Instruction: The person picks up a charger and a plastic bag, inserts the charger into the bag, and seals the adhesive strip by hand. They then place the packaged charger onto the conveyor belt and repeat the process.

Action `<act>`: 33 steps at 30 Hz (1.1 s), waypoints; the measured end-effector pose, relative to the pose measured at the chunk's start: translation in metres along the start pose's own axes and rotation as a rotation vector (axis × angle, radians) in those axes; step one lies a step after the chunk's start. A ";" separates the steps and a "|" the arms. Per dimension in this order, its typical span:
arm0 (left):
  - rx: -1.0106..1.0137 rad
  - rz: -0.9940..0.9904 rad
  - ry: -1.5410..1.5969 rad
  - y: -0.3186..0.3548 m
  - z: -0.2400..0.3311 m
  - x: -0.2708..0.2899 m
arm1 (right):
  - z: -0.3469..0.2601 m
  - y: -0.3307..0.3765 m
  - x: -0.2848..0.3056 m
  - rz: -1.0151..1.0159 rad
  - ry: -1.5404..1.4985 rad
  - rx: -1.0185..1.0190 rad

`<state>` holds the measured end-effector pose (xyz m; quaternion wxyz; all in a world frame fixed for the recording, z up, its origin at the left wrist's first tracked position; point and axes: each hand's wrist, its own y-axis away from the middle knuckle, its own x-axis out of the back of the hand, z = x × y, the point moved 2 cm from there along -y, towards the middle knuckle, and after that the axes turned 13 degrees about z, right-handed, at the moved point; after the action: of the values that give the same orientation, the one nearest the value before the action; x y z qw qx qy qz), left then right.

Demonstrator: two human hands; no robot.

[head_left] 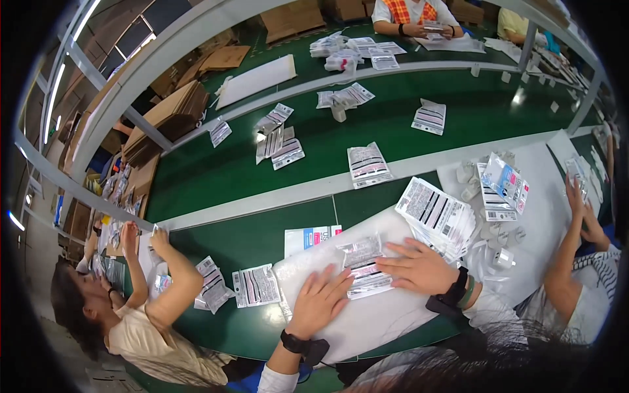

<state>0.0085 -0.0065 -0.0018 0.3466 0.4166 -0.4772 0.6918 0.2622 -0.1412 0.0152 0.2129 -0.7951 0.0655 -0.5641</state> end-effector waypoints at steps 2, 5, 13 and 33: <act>0.023 -0.043 0.025 -0.001 -0.005 0.000 | 0.004 -0.002 -0.001 0.026 -0.018 -0.026; 0.000 -0.082 0.060 -0.001 -0.010 0.006 | 0.002 -0.006 -0.004 0.086 -0.063 -0.069; -0.026 -0.101 0.109 -0.001 -0.013 0.004 | -0.076 -0.029 -0.047 0.188 -0.008 -0.101; 0.011 -0.053 0.046 0.001 -0.009 0.009 | -0.009 0.058 0.089 0.213 0.475 -0.504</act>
<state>0.0019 0.0022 0.0043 0.3735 0.4148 -0.4542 0.6944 0.2930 -0.2264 0.0707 0.0466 -0.6580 0.3329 -0.6738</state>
